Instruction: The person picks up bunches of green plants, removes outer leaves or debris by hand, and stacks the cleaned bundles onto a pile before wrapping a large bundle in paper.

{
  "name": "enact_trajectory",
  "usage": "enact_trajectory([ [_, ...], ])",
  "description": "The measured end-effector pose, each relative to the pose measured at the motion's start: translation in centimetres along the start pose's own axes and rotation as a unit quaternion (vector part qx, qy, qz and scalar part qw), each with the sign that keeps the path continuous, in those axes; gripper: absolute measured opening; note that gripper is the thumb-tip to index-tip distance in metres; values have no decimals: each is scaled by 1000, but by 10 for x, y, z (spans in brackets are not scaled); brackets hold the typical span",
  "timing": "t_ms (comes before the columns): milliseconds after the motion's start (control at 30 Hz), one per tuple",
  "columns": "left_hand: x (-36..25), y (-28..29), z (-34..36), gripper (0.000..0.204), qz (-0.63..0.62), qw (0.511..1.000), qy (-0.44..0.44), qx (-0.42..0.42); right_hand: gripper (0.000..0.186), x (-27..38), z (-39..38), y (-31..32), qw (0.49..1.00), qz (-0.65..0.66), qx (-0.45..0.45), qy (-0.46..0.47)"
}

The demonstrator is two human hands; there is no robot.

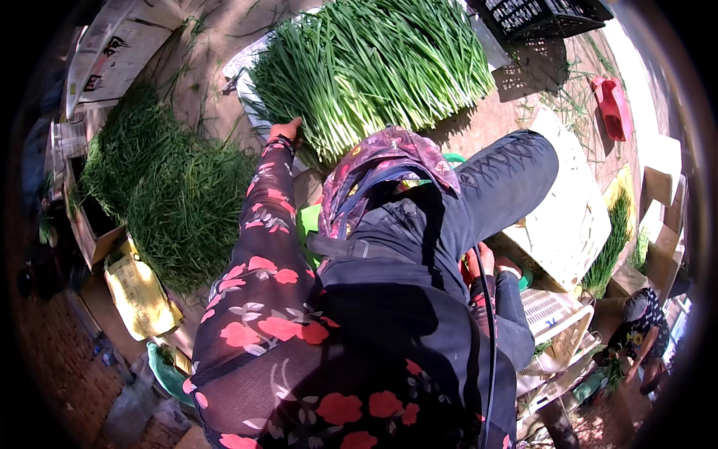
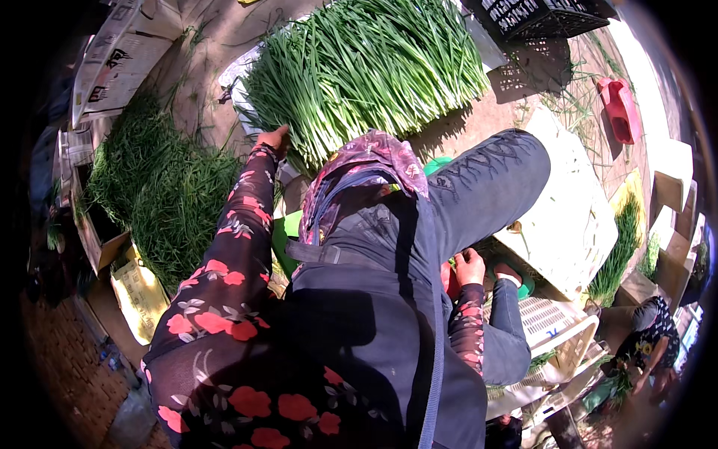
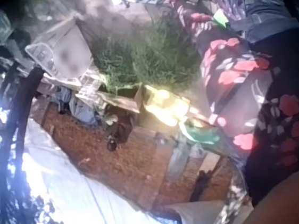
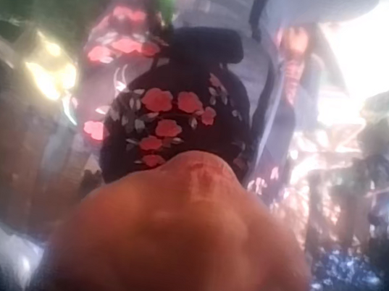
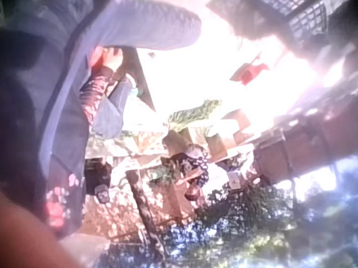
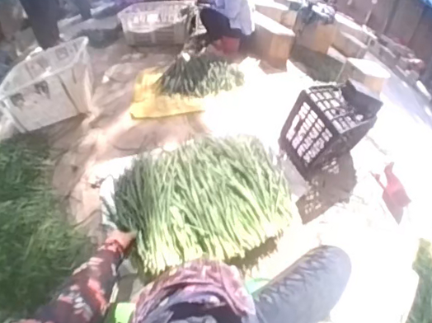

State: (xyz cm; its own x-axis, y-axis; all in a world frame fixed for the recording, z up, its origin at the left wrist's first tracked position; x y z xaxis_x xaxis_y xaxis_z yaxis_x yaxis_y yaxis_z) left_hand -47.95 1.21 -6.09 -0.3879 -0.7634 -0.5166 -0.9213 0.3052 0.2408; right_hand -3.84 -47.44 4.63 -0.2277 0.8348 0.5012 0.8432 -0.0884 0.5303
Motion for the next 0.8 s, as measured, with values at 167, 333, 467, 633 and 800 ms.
enact_trajectory([
  [167, -12, -3, -1, 34, 214, 970, -113, -37, 18, -18, 4, -6, 999, 16, 25, -42],
  [333, -6, -16, -19, 36, 275, 945, -171, -36, 18, 2, 4, -1, 997, -38, 28, -55],
  [467, -1, -15, -12, 40, 269, 955, -123, 31, 20, 41, -8, 4, 997, -75, -4, -14],
  [633, 17, -27, -4, 73, -43, 993, 33, 106, 20, 0, 4, -2, 997, -39, 37, -63],
  [800, -15, -56, -8, 30, 340, 935, -90, -44, 19, -25, 10, -13, 997, 2, 34, -66],
])
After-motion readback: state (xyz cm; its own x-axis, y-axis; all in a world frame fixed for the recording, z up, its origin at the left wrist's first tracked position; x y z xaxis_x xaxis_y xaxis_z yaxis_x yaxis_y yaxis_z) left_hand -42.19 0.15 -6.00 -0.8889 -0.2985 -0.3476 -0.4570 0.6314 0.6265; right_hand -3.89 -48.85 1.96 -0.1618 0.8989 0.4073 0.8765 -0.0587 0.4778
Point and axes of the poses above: each hand's wrist, its own z-axis towards the middle knuckle, its own y-axis out of the back of the hand, x = y × z, the point moved 10 cm from there along z, towards the middle knuckle, and after that the axes turned 13 degrees about x, right-handed, at the moved point
